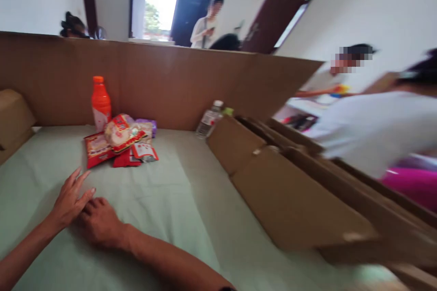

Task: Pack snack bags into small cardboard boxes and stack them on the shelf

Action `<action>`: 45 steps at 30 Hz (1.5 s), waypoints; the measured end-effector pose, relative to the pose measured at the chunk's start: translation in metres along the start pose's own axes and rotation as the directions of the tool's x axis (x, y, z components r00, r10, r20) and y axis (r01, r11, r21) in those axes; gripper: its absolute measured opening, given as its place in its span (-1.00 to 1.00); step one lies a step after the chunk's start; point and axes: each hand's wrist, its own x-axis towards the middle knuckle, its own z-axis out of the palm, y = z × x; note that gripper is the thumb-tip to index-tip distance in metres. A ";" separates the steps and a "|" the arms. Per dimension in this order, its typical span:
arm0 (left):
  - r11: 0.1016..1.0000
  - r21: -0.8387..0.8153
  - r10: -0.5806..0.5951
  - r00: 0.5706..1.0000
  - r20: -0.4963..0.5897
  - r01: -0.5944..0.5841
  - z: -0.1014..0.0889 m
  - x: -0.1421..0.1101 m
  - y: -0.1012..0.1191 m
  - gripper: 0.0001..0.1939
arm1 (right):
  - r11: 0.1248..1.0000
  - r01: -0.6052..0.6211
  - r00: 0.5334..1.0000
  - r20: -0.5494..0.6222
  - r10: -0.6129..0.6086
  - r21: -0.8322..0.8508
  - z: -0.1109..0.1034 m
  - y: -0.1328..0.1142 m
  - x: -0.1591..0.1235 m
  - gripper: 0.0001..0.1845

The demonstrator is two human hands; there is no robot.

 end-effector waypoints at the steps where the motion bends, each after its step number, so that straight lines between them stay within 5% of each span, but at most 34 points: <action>1: 0.999 -0.021 0.034 0.998 0.046 -0.033 0.015 0.007 0.010 -0.46 | 0.999 0.040 0.999 0.031 -0.040 -0.023 -0.008 0.002 -0.015 -0.70; 4: 0.988 -0.021 0.154 0.982 0.106 -0.152 0.047 0.012 0.035 -0.51 | 0.992 0.095 0.993 0.076 -0.089 -0.077 -0.044 0.019 -0.076 -0.76; 7: 0.966 0.052 0.242 0.954 0.176 -0.255 0.058 0.002 0.052 -0.43 | 0.955 -0.213 0.972 -0.141 0.186 -0.204 -0.107 0.050 -0.142 -0.80; 11: 0.939 0.036 0.309 0.888 0.341 -0.341 0.045 -0.016 0.072 -0.34 | 0.609 -0.664 0.718 -0.597 0.359 -0.433 -0.210 0.089 -0.217 -0.66; 15: 0.864 -0.167 0.492 0.728 0.477 -0.474 0.033 -0.040 0.102 -0.21 | 0.155 -0.877 0.474 -0.762 0.442 -0.456 -0.279 0.120 -0.289 -0.45; 18: 0.743 -0.348 0.667 0.581 0.468 -0.572 0.043 -0.061 0.123 -0.33 | 0.174 -0.904 0.412 -0.693 0.592 -0.389 -0.293 0.145 -0.336 -0.43; 20: 0.704 -0.429 0.710 0.560 0.428 -0.565 0.052 -0.072 0.130 -0.42 | 0.286 -0.895 0.446 -0.642 0.624 -0.344 -0.292 0.152 -0.347 -0.40; 21: 0.712 -0.468 0.700 0.581 0.414 -0.524 0.054 -0.076 0.130 -0.38 | 0.346 -0.876 0.482 -0.628 0.611 -0.337 -0.290 0.150 -0.344 -0.41; 25: 0.814 -0.558 0.442 0.793 0.418 -0.160 0.037 -0.073 0.114 -0.03 | 0.565 -0.730 0.673 -0.545 0.499 -0.384 -0.281 0.096 -0.287 -0.57; 27: 0.822 -0.567 0.300 0.888 0.350 -0.054 0.016 -0.065 0.099 -0.03 | 0.731 -0.578 0.795 -0.452 0.404 -0.363 -0.274 0.055 -0.243 -0.67; 31: 0.773 -0.631 0.219 0.962 0.164 -0.068 -0.029 -0.055 0.070 0.08 | 0.935 -0.193 0.954 -0.279 0.109 -0.296 -0.251 -0.010 -0.169 -0.70; 34: 0.743 -0.669 0.191 0.964 0.185 -0.019 -0.051 -0.062 0.054 0.25 | 0.983 -0.040 0.989 -0.145 0.013 -0.180 -0.231 -0.037 -0.144 -0.64; 38: 0.694 -0.718 0.197 0.945 0.262 0.054 -0.056 -0.074 0.049 0.26 | 0.998 -0.049 0.997 -0.058 0.047 -0.038 -0.222 -0.045 -0.137 -0.72; 42: 0.679 -0.734 0.242 0.945 0.219 -0.004 -0.044 -0.065 0.058 0.14 | 0.998 -0.062 0.998 -0.007 0.063 0.026 -0.239 -0.038 -0.133 -0.26; 45: 0.665 -0.745 0.278 0.943 0.182 -0.052 -0.037 -0.054 0.063 0.14 | 0.983 -0.166 0.985 0.031 0.169 -0.075 -0.259 -0.030 -0.134 -0.23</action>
